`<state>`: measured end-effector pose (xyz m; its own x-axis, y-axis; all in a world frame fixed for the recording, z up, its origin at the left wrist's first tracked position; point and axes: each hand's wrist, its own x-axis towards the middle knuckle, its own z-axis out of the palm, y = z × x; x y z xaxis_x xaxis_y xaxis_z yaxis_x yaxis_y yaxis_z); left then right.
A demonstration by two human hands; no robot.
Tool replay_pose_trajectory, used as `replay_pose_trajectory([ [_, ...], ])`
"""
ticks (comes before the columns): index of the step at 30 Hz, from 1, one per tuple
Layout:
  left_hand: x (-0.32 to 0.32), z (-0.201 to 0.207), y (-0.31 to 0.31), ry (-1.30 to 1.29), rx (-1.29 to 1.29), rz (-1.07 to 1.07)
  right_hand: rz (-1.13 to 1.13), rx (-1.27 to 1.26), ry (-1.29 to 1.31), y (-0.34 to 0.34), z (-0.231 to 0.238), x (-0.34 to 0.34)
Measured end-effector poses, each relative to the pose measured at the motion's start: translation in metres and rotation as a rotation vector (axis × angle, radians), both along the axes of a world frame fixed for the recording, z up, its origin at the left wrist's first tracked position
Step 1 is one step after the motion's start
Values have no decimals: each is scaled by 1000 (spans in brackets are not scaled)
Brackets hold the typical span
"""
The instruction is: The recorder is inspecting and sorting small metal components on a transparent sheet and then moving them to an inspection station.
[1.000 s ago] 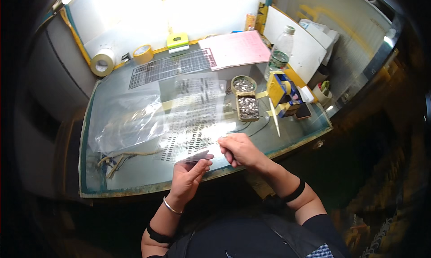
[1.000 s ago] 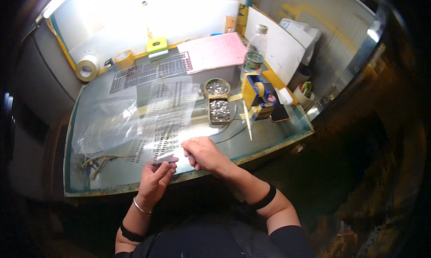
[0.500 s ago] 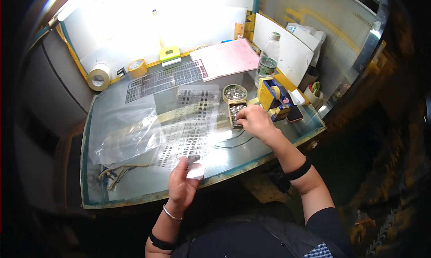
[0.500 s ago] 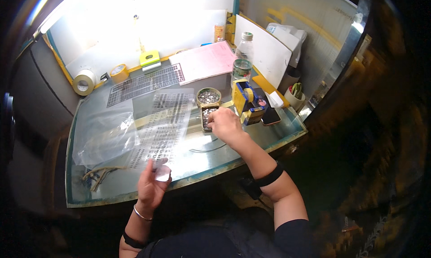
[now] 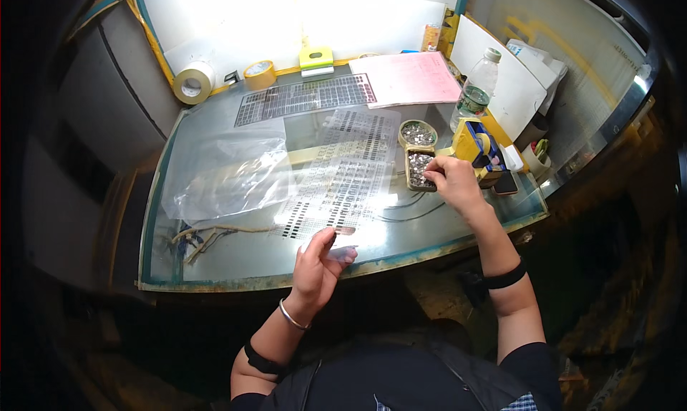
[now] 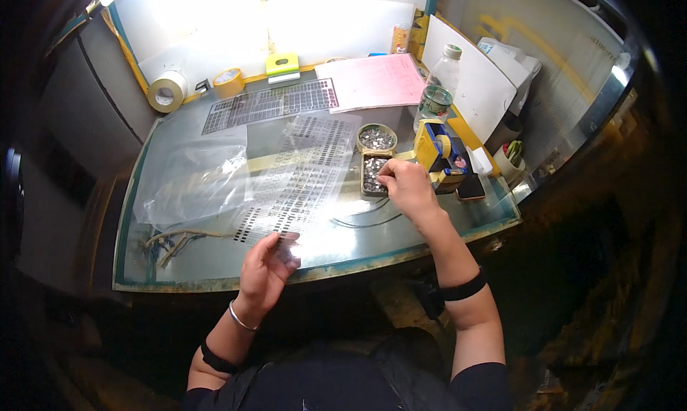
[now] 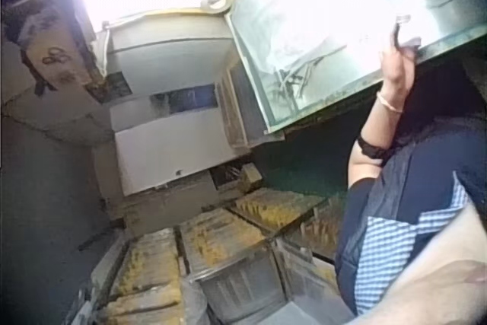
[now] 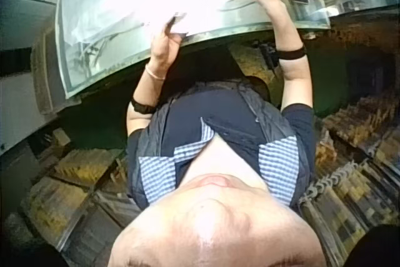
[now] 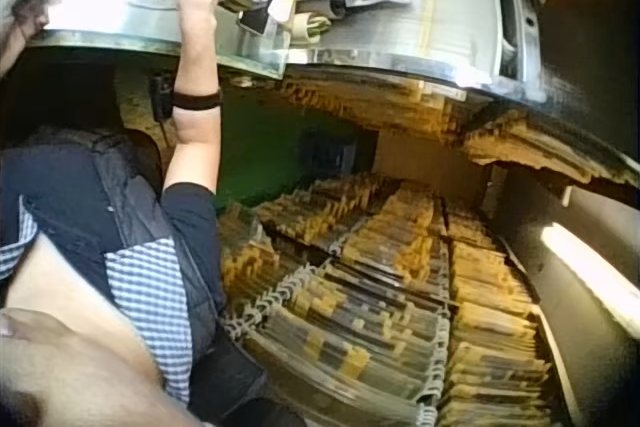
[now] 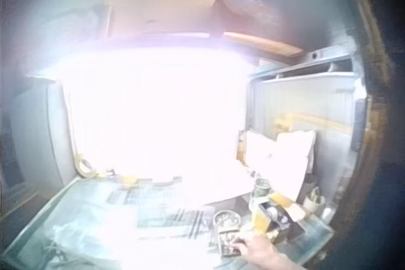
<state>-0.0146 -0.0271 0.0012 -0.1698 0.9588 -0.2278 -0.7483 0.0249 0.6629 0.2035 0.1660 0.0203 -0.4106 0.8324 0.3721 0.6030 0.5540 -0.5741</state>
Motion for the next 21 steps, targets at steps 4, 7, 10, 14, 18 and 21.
replay_pose_trajectory([
  [4,0,5,1,63,-24,-71,24,56,29,-2,0,1],
  [7,-3,-6,2,104,13,-106,27,50,187,-24,14,-9],
  [10,-1,-5,1,132,-3,-79,199,-79,311,-56,21,-25],
  [14,1,-4,2,136,2,-66,419,-56,300,-85,20,-42],
  [18,0,-7,2,143,23,-68,274,-105,339,-80,10,-46],
  [21,-1,-5,3,142,21,-80,307,-62,359,-78,14,-44],
])
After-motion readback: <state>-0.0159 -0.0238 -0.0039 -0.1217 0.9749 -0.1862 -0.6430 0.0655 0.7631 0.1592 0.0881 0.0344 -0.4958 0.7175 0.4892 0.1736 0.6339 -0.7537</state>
